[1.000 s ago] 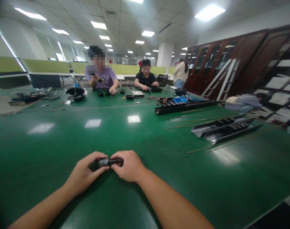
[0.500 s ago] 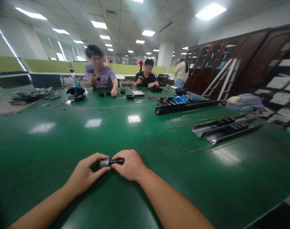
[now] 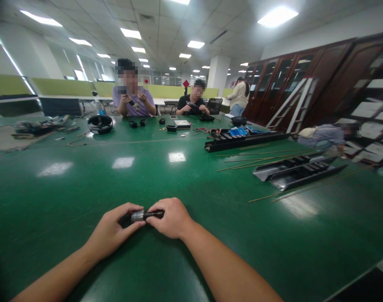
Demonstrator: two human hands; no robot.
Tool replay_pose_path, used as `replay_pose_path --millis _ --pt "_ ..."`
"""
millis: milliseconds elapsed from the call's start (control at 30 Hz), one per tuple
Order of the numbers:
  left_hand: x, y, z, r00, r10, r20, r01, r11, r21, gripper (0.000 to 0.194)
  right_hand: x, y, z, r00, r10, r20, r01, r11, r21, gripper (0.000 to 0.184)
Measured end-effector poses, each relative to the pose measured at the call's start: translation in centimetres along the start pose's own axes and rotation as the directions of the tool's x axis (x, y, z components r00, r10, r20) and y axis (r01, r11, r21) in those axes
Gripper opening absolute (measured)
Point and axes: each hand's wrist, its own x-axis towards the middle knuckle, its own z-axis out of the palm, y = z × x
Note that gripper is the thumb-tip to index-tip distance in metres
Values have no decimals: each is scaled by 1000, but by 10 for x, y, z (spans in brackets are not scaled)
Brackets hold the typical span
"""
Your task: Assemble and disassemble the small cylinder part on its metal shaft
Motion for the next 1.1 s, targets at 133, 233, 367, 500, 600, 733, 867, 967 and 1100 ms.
replay_pose_path --millis 133,233,367,500,600,733,867,967,1100 --pt "-1 0 -1 1000 21 1 -21 1000 3 27 0 -1 -1 1000 12 22 -11 1000 -12 15" --pt "-1 -1 -2 1000 27 2 -27 1000 11 27 0 -1 -2 999 28 37 -27 999 -34 15" --pt "-1 -3 -1 1000 30 -6 -30 999 14 27 1 -2 -3 998 38 48 -36 998 -52 16" --pt "-2 -3 -1 1000 20 -7 -20 1000 17 27 0 -1 -4 999 24 43 -22 998 -57 16" --pt "-1 -2 -1 1000 17 -4 -17 1000 13 26 0 0 -4 999 23 40 -21 998 -57 16" --pt "-1 -3 0 1000 20 -11 -19 1000 12 26 0 -1 -6 998 32 46 -29 998 -51 16" --pt "-1 -2 0 1000 18 -16 -18 1000 19 27 0 -1 -8 998 37 56 -34 998 -52 15" --pt "-1 -2 -1 1000 22 -17 -21 1000 18 27 0 -1 -8 998 31 47 -28 998 -63 15" --pt "0 -3 -1 1000 19 -23 -19 1000 17 27 1 -1 -9 999 32 44 -29 997 -70 14"
